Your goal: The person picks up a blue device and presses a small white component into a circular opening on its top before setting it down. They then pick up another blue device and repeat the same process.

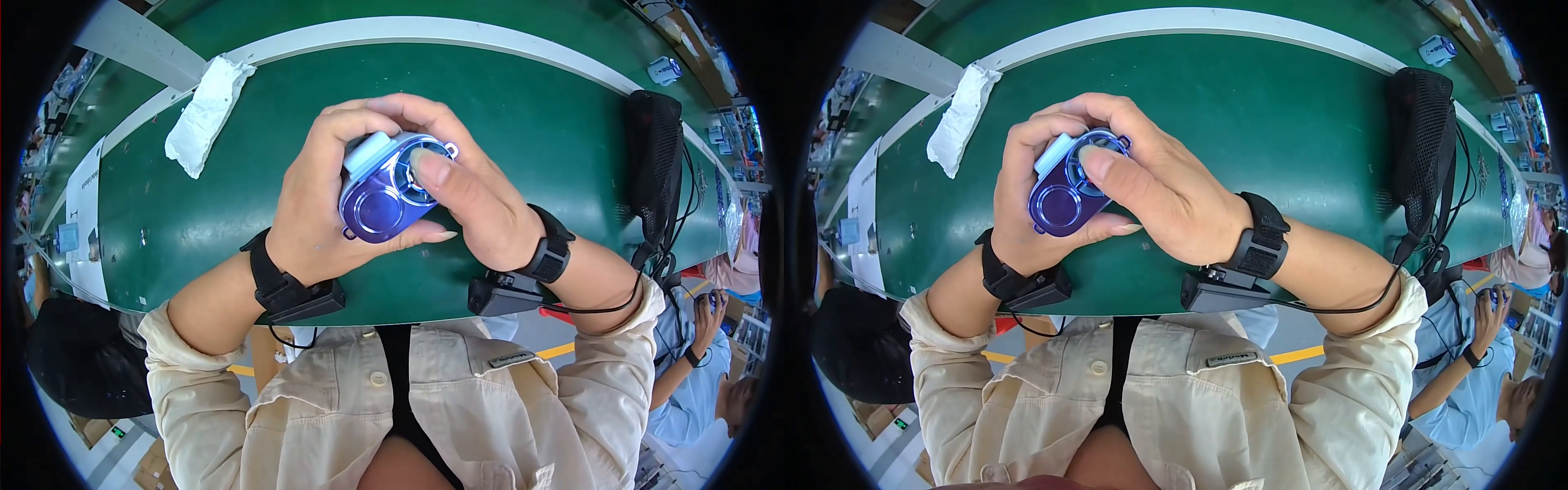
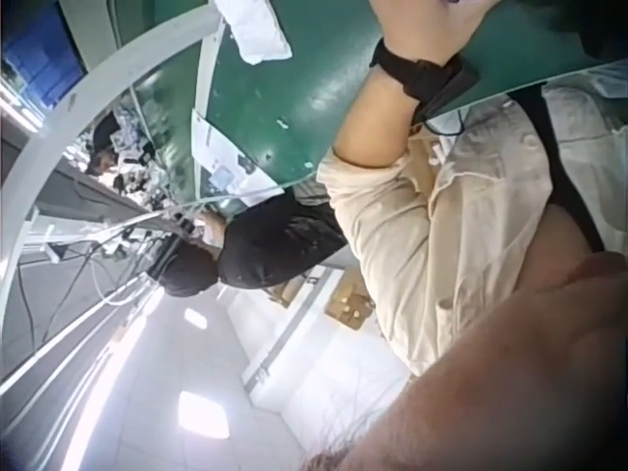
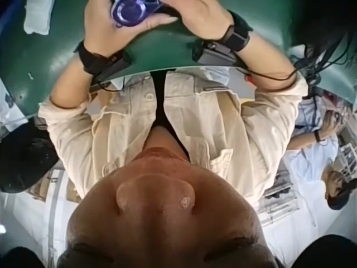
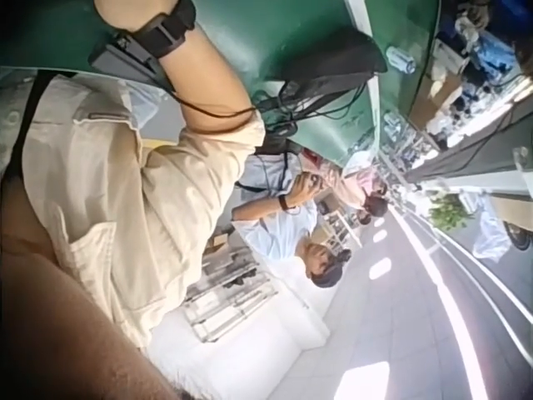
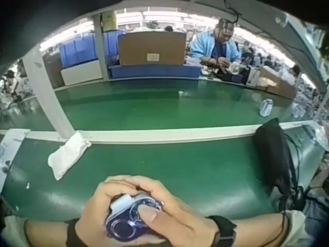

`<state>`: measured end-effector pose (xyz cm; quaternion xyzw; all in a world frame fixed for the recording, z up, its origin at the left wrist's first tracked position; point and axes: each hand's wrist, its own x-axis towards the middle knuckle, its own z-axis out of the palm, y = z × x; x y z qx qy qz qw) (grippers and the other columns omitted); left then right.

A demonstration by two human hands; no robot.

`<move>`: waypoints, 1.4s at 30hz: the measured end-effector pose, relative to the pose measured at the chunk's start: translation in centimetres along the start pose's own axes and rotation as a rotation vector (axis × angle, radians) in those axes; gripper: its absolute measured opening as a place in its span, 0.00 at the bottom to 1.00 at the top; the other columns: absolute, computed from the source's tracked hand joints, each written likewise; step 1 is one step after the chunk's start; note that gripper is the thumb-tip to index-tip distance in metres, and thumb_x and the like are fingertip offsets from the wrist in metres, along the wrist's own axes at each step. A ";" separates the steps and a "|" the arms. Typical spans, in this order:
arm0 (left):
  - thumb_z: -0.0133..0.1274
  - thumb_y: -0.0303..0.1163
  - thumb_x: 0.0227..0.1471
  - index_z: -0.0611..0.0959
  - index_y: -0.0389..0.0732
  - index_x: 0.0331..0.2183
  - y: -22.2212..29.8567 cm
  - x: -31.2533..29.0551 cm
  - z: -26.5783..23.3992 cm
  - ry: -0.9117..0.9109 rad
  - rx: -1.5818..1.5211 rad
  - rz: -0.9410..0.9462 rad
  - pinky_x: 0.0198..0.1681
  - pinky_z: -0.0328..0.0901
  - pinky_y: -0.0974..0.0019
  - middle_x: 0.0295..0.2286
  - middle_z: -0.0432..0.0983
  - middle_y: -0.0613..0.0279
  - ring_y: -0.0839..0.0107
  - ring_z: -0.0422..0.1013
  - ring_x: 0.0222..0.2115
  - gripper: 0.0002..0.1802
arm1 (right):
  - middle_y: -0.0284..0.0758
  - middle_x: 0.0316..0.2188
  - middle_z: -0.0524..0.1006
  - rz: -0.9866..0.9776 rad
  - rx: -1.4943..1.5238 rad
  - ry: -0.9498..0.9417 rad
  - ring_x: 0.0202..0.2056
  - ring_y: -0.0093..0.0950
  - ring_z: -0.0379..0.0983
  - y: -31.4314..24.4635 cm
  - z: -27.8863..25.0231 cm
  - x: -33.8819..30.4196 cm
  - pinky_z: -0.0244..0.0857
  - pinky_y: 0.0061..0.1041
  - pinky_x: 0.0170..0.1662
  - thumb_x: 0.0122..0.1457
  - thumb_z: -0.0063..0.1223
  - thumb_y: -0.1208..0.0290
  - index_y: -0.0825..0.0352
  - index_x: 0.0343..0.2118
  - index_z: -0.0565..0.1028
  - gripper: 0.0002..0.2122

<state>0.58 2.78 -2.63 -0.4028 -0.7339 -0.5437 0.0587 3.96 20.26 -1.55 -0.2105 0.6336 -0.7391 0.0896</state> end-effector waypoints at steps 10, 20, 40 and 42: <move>0.73 0.40 0.28 0.66 0.39 0.44 0.3 -0.4 -0.1 -0.011 0.047 -0.108 0.40 0.67 0.64 0.40 0.67 0.54 0.60 0.70 0.39 0.43 | 0.38 0.52 0.63 0.049 -0.026 -0.006 0.52 0.27 0.61 0.3 -0.2 0.1 0.55 0.28 0.56 0.64 0.36 0.54 0.69 0.58 0.55 0.26; 0.74 0.41 0.26 0.66 0.38 0.43 0.0 -0.6 0.0 -0.002 0.053 -0.150 0.40 0.67 0.64 0.39 0.67 0.54 0.61 0.70 0.38 0.44 | 0.37 0.53 0.62 0.081 0.234 -0.042 0.52 0.26 0.62 1.1 -0.2 0.5 0.56 0.27 0.55 0.64 0.37 0.54 0.65 0.60 0.55 0.26; 0.70 0.40 0.31 0.64 0.36 0.46 -0.3 -1.0 0.9 0.063 -0.021 -0.068 0.48 0.59 0.56 0.42 0.63 0.48 0.52 0.61 0.45 0.43 | 0.36 0.44 0.67 0.153 0.056 0.193 0.44 0.25 0.66 0.1 1.0 -0.7 0.60 0.23 0.50 0.63 0.40 0.62 0.69 0.50 0.64 0.18; 0.69 0.42 0.32 0.62 0.35 0.48 0.0 -1.2 0.4 0.062 -0.033 -0.104 0.50 0.58 0.56 0.44 0.63 0.47 0.51 0.60 0.46 0.45 | 0.38 0.47 0.67 0.173 0.125 0.152 0.45 0.28 0.66 -0.1 0.6 0.2 0.61 0.26 0.49 0.63 0.40 0.60 0.68 0.50 0.65 0.19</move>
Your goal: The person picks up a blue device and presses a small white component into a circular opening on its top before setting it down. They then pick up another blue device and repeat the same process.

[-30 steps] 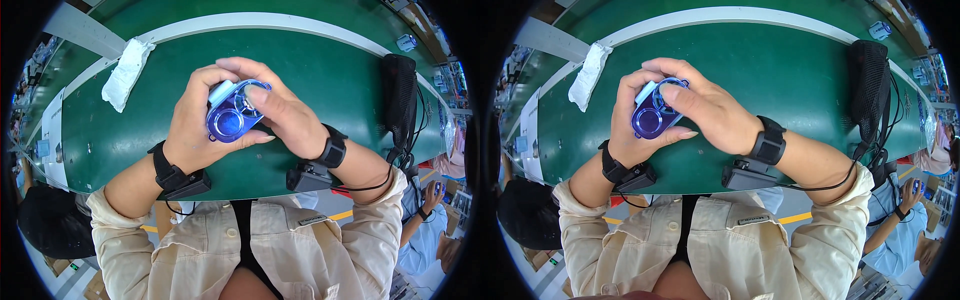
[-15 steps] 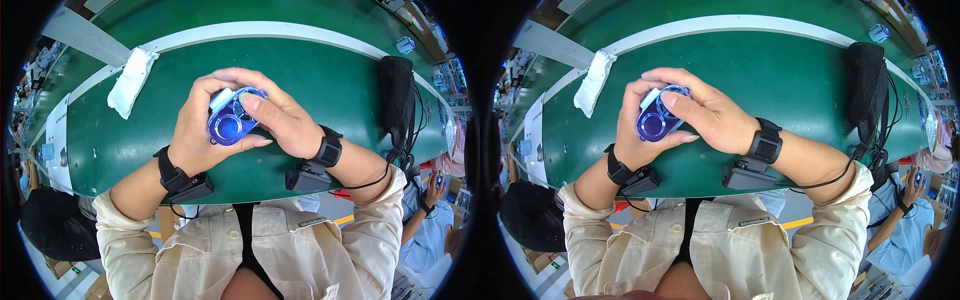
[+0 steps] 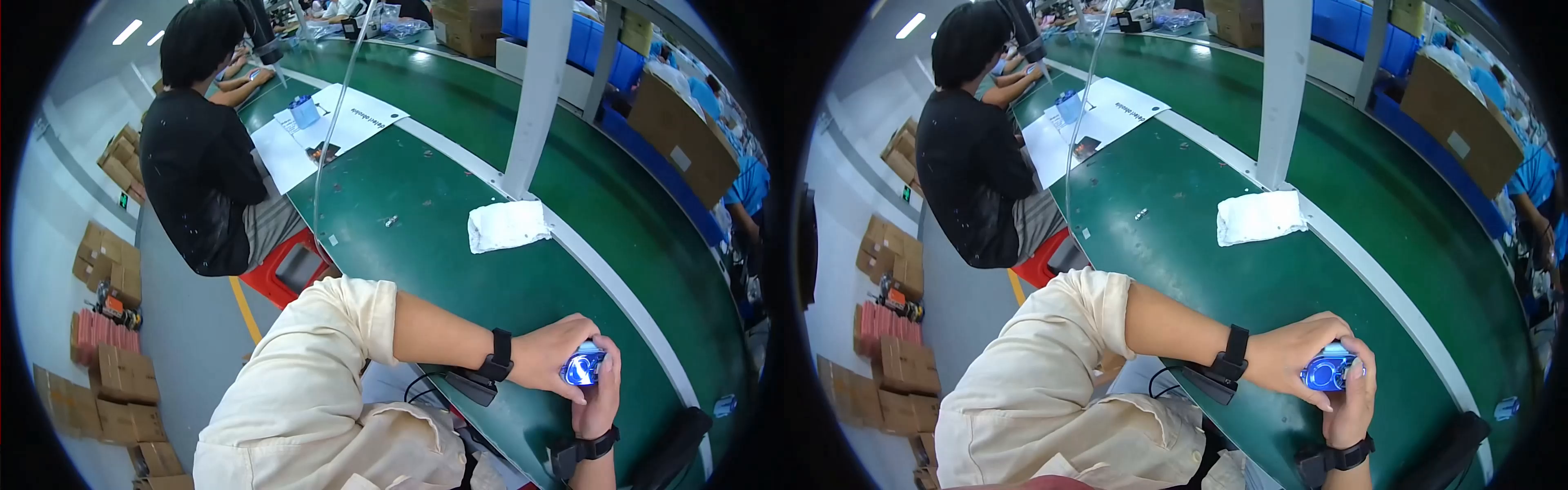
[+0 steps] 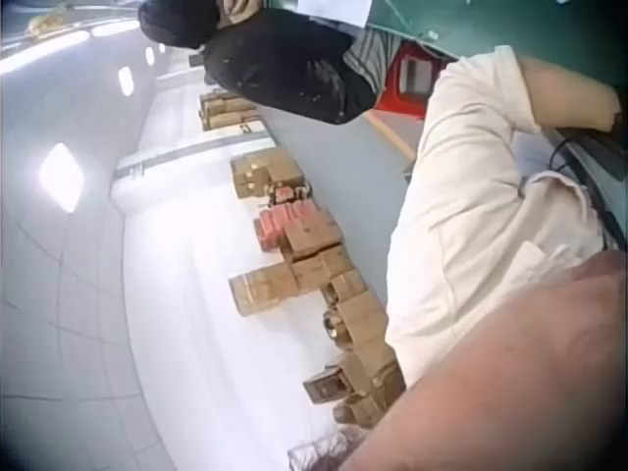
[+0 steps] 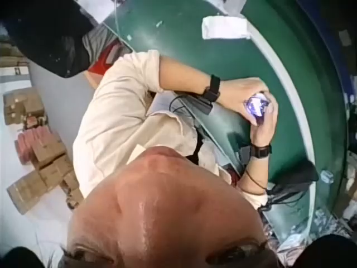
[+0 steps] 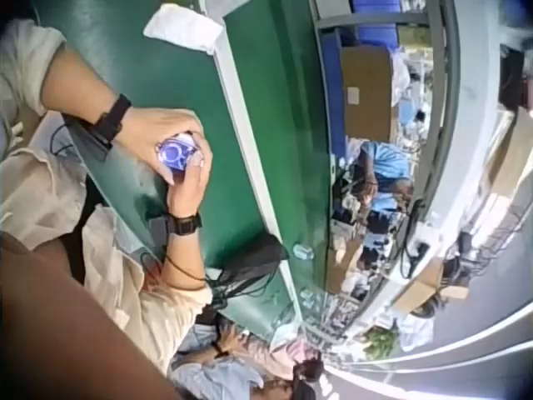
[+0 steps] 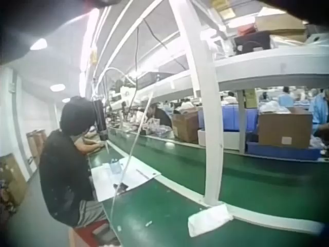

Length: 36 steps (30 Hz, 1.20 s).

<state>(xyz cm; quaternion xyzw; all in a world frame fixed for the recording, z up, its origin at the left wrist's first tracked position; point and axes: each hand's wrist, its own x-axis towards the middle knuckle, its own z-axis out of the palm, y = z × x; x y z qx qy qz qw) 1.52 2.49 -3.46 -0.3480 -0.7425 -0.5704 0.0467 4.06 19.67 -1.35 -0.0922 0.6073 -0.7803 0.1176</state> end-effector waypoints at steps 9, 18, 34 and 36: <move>0.59 0.51 0.44 0.57 0.32 0.53 -1.3 1.2 -0.5 -0.059 -0.003 -0.227 0.56 0.55 0.55 0.49 0.59 0.42 0.50 0.56 0.53 0.46 | 0.41 0.50 0.66 -0.298 0.047 0.336 0.51 0.35 0.64 -1.4 -8.6 6.4 0.61 0.35 0.53 0.63 0.38 0.54 0.66 0.53 0.62 0.23; 0.56 0.52 0.47 0.59 0.31 0.52 -1.7 1.2 -1.1 -0.128 -0.044 -0.263 0.55 0.56 0.55 0.49 0.60 0.41 0.52 0.58 0.53 0.42 | 0.40 0.52 0.65 -0.357 -0.160 0.978 0.53 0.34 0.62 -1.2 -16.0 9.6 0.57 0.35 0.55 0.63 0.36 0.51 0.67 0.57 0.60 0.27; 0.56 0.51 0.48 0.60 0.31 0.51 -1.6 1.3 -1.0 -0.124 -0.031 -0.254 0.53 0.57 0.57 0.46 0.62 0.42 0.53 0.60 0.50 0.40 | 0.50 0.55 0.62 -0.020 1.782 -1.255 0.57 0.40 0.58 3.2 -33.3 13.6 0.52 0.32 0.58 0.59 0.34 0.40 0.72 0.58 0.58 0.36; 0.56 0.50 0.48 0.61 0.31 0.51 -2.0 1.1 -0.9 -0.119 -0.027 -0.249 0.53 0.58 0.57 0.46 0.62 0.42 0.53 0.60 0.49 0.40 | 0.50 0.55 0.63 0.034 1.877 -1.321 0.57 0.41 0.58 2.9 -30.7 13.8 0.53 0.32 0.58 0.59 0.34 0.39 0.72 0.58 0.59 0.37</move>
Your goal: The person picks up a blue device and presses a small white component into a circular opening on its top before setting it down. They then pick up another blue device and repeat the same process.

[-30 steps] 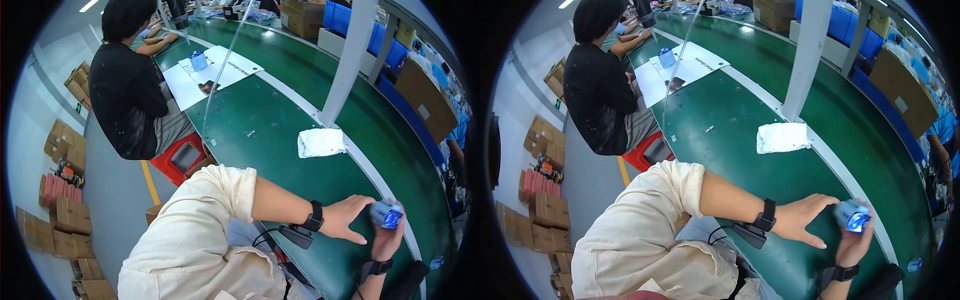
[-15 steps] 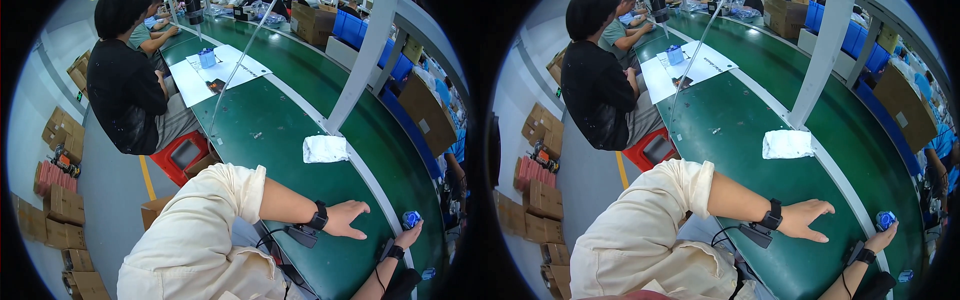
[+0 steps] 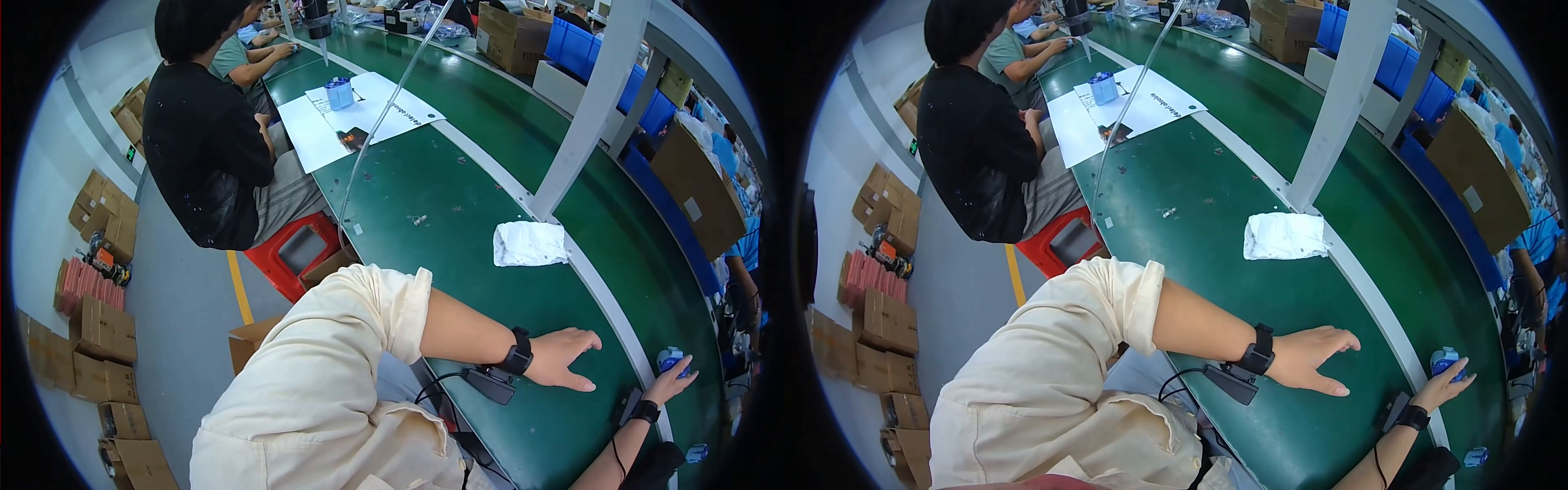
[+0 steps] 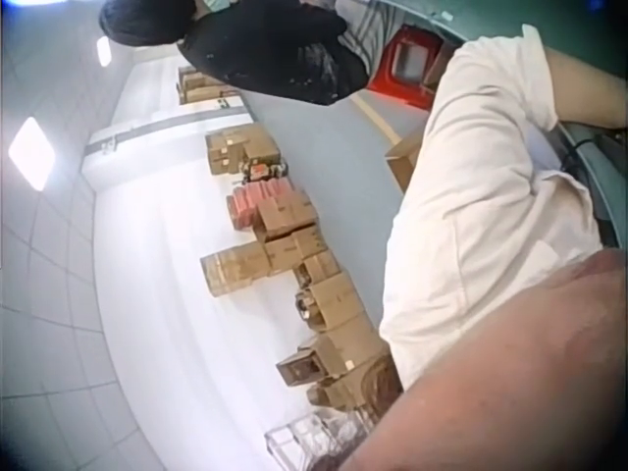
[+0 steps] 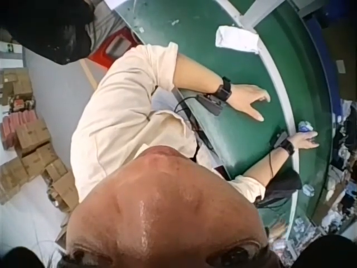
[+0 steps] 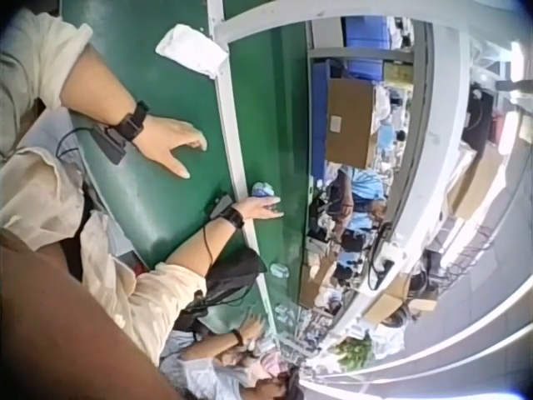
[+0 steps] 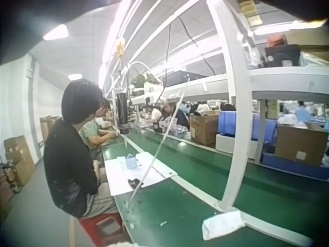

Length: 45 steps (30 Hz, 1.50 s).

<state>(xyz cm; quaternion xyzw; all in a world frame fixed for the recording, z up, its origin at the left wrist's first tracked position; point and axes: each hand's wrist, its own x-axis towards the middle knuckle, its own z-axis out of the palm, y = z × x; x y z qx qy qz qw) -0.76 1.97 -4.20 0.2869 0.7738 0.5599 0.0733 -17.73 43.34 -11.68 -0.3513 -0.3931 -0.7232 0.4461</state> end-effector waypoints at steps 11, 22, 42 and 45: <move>0.57 0.49 0.47 0.61 0.32 0.50 -0.1 0.1 0.2 0.018 -0.002 0.009 0.52 0.58 0.57 0.45 0.63 0.43 0.54 0.61 0.48 0.39 | 0.47 0.48 0.70 0.790 2.191 -1.946 0.46 0.33 0.71 9.1 -0.8 5.9 0.64 0.24 0.48 0.58 0.44 0.44 0.70 0.57 0.60 0.34; 0.57 0.49 0.48 0.62 0.31 0.49 -0.1 -0.2 0.4 0.013 0.011 0.010 0.52 0.59 0.57 0.45 0.63 0.43 0.54 0.61 0.48 0.38 | 0.43 0.49 0.70 0.848 2.630 -1.548 0.52 0.30 0.66 5.2 -0.4 1.2 0.59 0.25 0.55 0.60 0.49 0.66 0.72 0.59 0.55 0.27; 0.61 0.39 0.46 0.64 0.34 0.50 -0.1 0.6 -0.2 0.024 -0.105 -0.028 0.50 0.63 0.62 0.43 0.68 0.49 0.63 0.67 0.45 0.34 | 0.35 0.37 0.77 -0.174 3.143 -1.415 0.40 0.26 0.73 16.5 -11.1 9.2 0.65 0.23 0.46 0.55 0.54 0.67 0.67 0.37 0.77 0.11; 0.60 0.38 0.47 0.64 0.35 0.50 0.1 0.8 0.6 -0.005 -0.085 -0.060 0.50 0.63 0.63 0.43 0.68 0.50 0.63 0.67 0.46 0.34 | 0.34 0.36 0.78 -0.051 3.043 -1.567 0.38 0.25 0.73 16.5 -9.3 7.9 0.65 0.23 0.44 0.55 0.53 0.66 0.67 0.38 0.77 0.11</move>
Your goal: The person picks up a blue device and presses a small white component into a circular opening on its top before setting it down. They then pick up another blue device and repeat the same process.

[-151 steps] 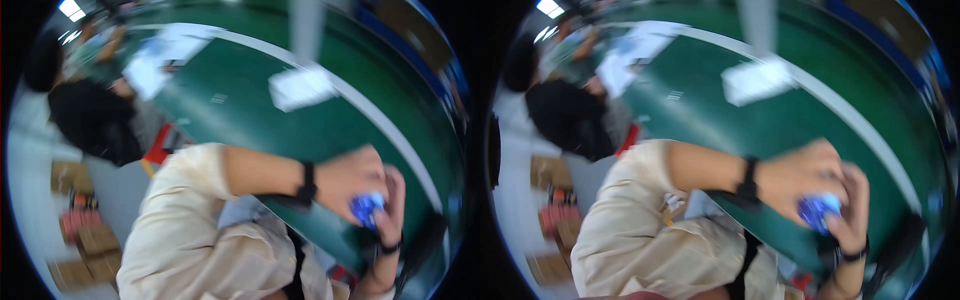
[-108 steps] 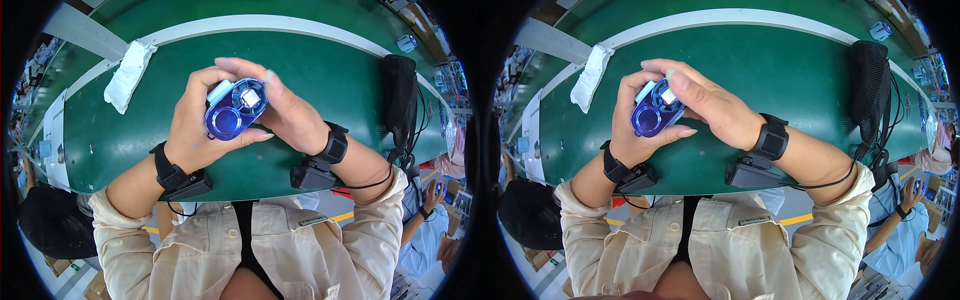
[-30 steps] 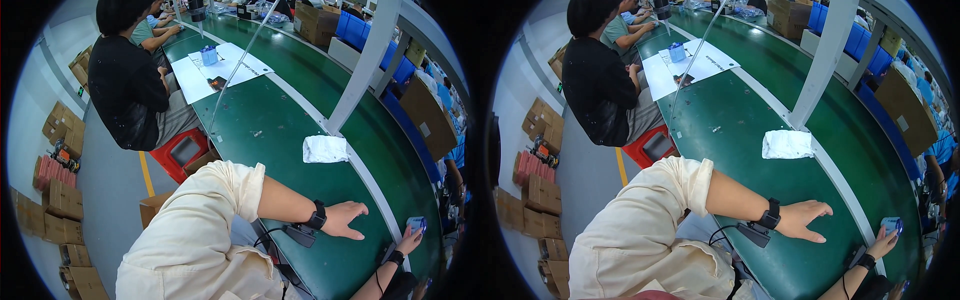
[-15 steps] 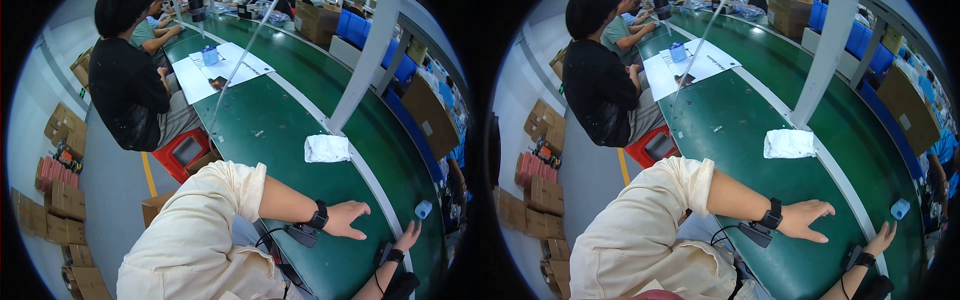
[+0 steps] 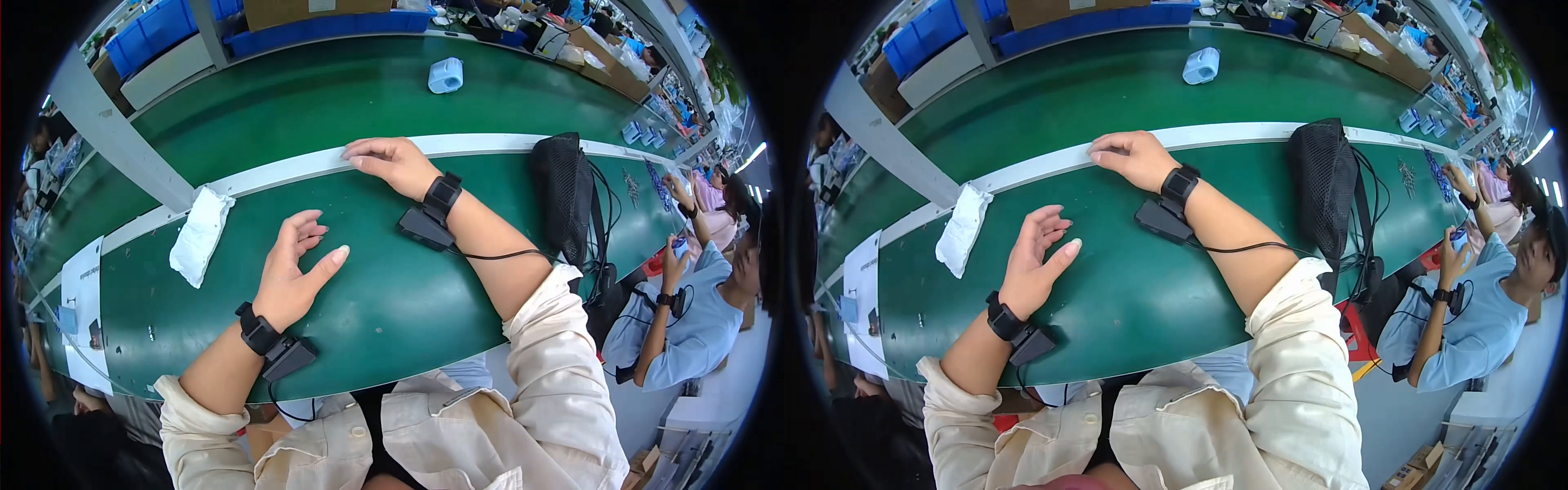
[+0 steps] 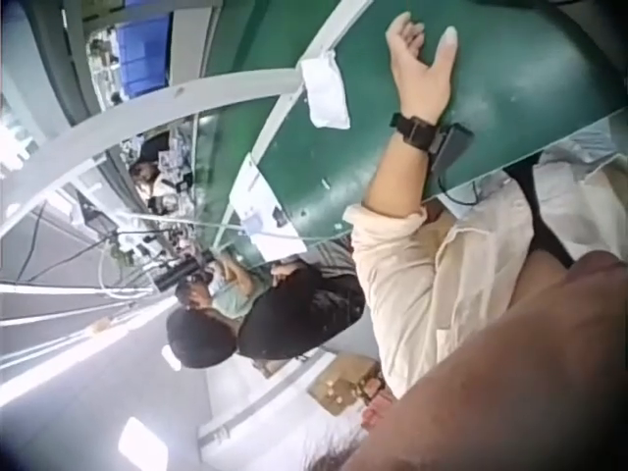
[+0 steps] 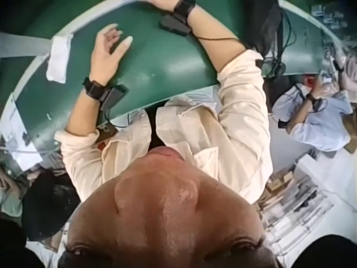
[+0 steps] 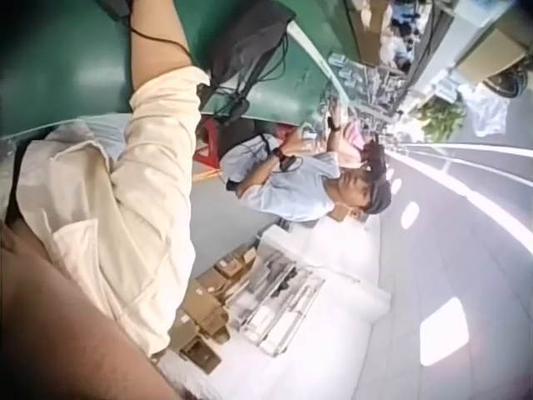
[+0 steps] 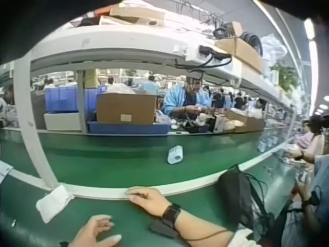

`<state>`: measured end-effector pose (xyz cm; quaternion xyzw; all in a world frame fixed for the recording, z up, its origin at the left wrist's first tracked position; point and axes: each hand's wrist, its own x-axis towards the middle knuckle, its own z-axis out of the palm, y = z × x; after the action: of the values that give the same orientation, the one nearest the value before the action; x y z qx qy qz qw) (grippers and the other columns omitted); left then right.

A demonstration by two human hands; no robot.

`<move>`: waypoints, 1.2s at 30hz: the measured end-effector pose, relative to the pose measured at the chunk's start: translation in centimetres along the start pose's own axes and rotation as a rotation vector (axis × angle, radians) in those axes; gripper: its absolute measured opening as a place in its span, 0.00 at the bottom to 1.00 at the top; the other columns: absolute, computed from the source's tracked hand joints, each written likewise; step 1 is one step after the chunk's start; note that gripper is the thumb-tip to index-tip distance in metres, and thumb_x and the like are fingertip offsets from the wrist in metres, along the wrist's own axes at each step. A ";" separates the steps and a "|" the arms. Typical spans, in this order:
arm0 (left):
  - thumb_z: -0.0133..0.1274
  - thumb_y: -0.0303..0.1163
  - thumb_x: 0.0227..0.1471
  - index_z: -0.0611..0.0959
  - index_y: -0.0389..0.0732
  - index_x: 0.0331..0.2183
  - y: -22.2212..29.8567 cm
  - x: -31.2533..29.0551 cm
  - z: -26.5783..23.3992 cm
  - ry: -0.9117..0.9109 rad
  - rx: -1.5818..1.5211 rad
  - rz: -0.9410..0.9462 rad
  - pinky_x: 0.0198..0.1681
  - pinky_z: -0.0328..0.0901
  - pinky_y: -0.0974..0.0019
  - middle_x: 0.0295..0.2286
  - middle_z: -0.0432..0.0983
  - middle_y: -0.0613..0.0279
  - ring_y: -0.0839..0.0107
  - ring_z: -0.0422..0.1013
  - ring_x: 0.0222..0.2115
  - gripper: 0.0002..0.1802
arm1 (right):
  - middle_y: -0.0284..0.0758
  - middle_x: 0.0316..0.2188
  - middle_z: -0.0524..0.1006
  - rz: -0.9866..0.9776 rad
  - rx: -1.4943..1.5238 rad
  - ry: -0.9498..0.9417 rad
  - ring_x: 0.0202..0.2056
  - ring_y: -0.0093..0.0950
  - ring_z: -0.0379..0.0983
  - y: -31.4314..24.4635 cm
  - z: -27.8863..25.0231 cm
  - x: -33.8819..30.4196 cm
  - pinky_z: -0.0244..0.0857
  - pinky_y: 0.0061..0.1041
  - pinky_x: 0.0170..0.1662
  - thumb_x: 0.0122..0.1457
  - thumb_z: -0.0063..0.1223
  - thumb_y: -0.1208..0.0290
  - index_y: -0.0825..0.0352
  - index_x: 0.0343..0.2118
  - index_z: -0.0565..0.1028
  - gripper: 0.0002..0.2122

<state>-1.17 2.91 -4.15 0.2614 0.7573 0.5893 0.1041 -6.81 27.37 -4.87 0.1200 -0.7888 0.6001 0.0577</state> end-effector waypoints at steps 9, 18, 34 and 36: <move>0.60 0.34 0.47 0.66 0.37 0.50 0.3 -1.1 -1.6 -0.024 0.090 0.002 0.50 0.63 0.63 0.42 0.69 0.53 0.66 0.68 0.45 0.30 | 0.36 0.39 0.77 -0.016 -0.172 -0.082 0.42 0.25 0.70 0.2 1.0 0.9 0.62 0.22 0.47 0.59 0.48 0.66 0.70 0.41 0.76 0.13; 0.53 0.38 0.54 0.76 0.38 0.33 -1.5 0.2 -0.1 -0.019 0.007 0.049 0.32 0.67 0.65 0.27 0.75 0.56 0.67 0.73 0.29 0.13 | 0.36 0.33 0.76 -0.024 0.043 -0.019 0.39 0.26 0.69 1.4 0.2 0.3 0.59 0.25 0.48 0.63 0.42 0.65 0.71 0.27 0.73 0.14; 0.53 0.40 0.54 0.75 0.36 0.22 -0.7 -0.1 -0.9 -0.040 0.017 0.061 0.20 0.61 0.67 0.16 0.73 0.62 0.71 0.67 0.16 0.17 | 0.35 0.24 0.72 -0.022 0.092 -0.015 0.33 0.25 0.66 1.1 0.5 0.6 0.58 0.24 0.43 0.64 0.41 0.63 0.69 0.19 0.65 0.18; 0.54 0.40 0.52 0.75 0.36 0.22 -0.6 -0.1 -0.9 -0.037 0.011 0.053 0.22 0.62 0.67 0.17 0.73 0.61 0.70 0.68 0.17 0.17 | 0.34 0.24 0.71 -0.025 0.081 -0.027 0.32 0.25 0.66 1.0 0.5 0.6 0.58 0.24 0.43 0.63 0.42 0.64 0.69 0.19 0.66 0.17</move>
<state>-1.69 1.96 -4.49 0.2927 0.7513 0.5829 0.1011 -7.67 27.09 -5.82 0.1400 -0.7631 0.6290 0.0494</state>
